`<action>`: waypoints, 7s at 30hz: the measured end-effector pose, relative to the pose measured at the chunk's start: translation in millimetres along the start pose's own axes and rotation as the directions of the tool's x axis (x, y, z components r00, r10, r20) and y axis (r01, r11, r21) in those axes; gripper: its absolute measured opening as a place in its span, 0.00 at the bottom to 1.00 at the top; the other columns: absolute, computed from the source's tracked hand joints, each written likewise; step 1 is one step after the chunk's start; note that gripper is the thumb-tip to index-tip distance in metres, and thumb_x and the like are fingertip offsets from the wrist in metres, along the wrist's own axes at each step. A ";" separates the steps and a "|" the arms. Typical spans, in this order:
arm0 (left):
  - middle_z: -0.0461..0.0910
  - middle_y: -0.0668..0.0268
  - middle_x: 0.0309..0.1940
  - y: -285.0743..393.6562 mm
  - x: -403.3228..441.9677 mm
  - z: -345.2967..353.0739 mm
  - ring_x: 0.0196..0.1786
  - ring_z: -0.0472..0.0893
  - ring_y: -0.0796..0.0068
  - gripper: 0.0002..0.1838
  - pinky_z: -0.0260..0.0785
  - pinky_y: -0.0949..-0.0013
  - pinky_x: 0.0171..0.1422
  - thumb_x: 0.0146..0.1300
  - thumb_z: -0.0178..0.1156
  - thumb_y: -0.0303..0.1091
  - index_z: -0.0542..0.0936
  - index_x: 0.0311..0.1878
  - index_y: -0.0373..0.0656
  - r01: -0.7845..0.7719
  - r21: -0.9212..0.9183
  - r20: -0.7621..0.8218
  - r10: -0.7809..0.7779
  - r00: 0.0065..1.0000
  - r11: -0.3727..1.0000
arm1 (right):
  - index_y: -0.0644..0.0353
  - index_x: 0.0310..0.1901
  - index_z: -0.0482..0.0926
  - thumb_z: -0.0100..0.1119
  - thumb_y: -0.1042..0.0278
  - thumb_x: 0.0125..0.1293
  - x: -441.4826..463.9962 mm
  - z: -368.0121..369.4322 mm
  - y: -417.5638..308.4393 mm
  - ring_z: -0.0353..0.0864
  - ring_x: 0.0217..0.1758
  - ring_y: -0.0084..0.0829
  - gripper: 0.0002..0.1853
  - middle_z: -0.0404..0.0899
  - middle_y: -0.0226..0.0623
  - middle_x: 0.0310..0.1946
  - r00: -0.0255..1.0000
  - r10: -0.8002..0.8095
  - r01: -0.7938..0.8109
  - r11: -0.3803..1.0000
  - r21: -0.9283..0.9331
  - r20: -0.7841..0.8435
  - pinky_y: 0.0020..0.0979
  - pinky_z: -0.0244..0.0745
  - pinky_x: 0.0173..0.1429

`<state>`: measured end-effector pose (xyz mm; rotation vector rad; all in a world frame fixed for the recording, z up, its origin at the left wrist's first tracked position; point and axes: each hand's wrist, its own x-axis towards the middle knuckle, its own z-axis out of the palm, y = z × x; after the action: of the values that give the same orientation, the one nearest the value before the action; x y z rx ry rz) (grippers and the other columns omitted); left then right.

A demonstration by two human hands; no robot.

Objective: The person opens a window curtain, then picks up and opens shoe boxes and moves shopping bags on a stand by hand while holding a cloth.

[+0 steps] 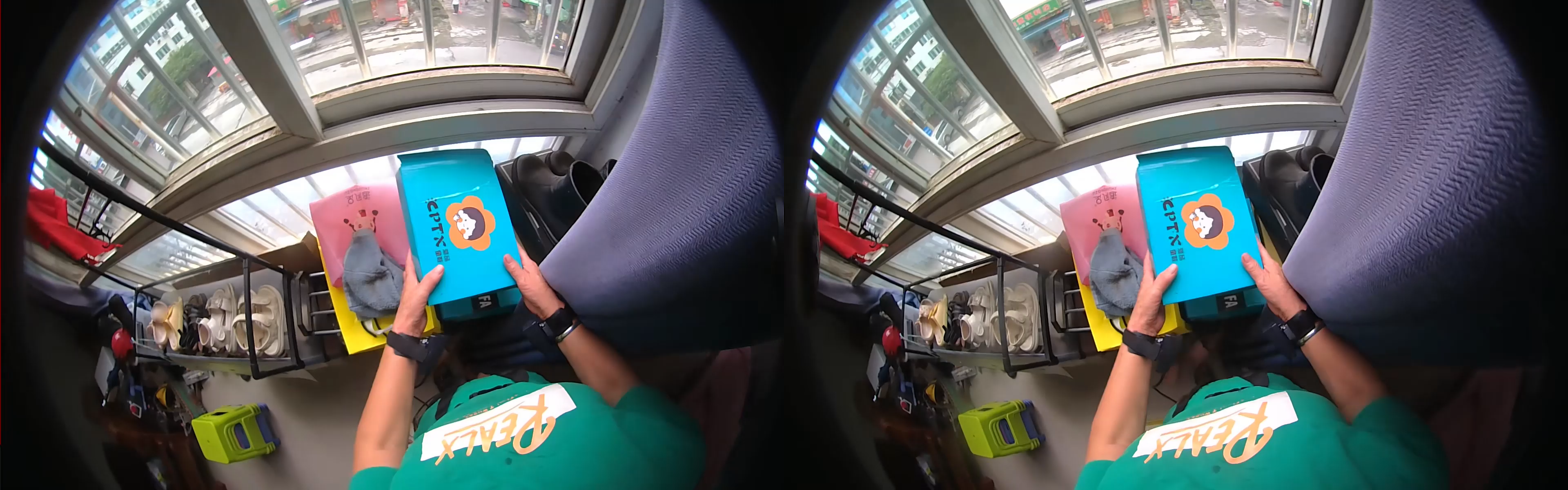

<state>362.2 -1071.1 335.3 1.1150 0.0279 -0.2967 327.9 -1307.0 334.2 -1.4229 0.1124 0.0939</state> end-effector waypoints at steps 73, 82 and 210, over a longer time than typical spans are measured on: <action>0.71 0.55 0.62 -64.2 -390.0 -169.3 0.64 0.72 0.62 0.48 0.68 0.60 0.67 0.50 0.69 0.31 0.55 0.74 0.36 -0.130 -0.197 -0.783 -0.077 0.617 0.972 | 0.57 0.62 0.73 0.56 0.71 0.71 138.5 40.7 30.7 0.84 0.50 0.34 0.18 0.82 0.36 0.51 0.871 0.414 -0.436 0.900 0.029 0.264 0.40 0.80 0.54; 0.68 0.53 0.65 -66.6 -347.9 -191.6 0.65 0.72 0.61 0.50 0.67 0.59 0.68 0.49 0.70 0.32 0.54 0.74 0.35 -0.068 -0.176 -0.728 -0.084 0.680 0.982 | 0.53 0.64 0.72 0.53 0.65 0.73 127.0 15.8 22.9 0.83 0.52 0.32 0.19 0.80 0.33 0.55 0.745 0.503 -0.606 0.785 0.130 0.438 0.39 0.81 0.54; 0.54 0.36 0.71 -113.0 46.0 26.6 0.75 0.55 0.42 0.40 0.47 0.56 0.79 0.64 0.58 0.35 0.52 0.73 0.28 -0.057 0.853 -0.124 0.308 0.943 0.519 | 0.62 0.75 0.50 0.63 0.78 0.54 -51.5 -10.6 27.0 0.57 0.76 0.47 0.47 0.55 0.50 0.74 0.930 -0.364 0.304 0.697 -0.649 0.045 0.39 0.55 0.76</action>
<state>374.9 -1150.6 239.9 2.1326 -0.0045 0.0743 273.1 -1313.4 313.1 -2.1297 -0.1291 -0.2637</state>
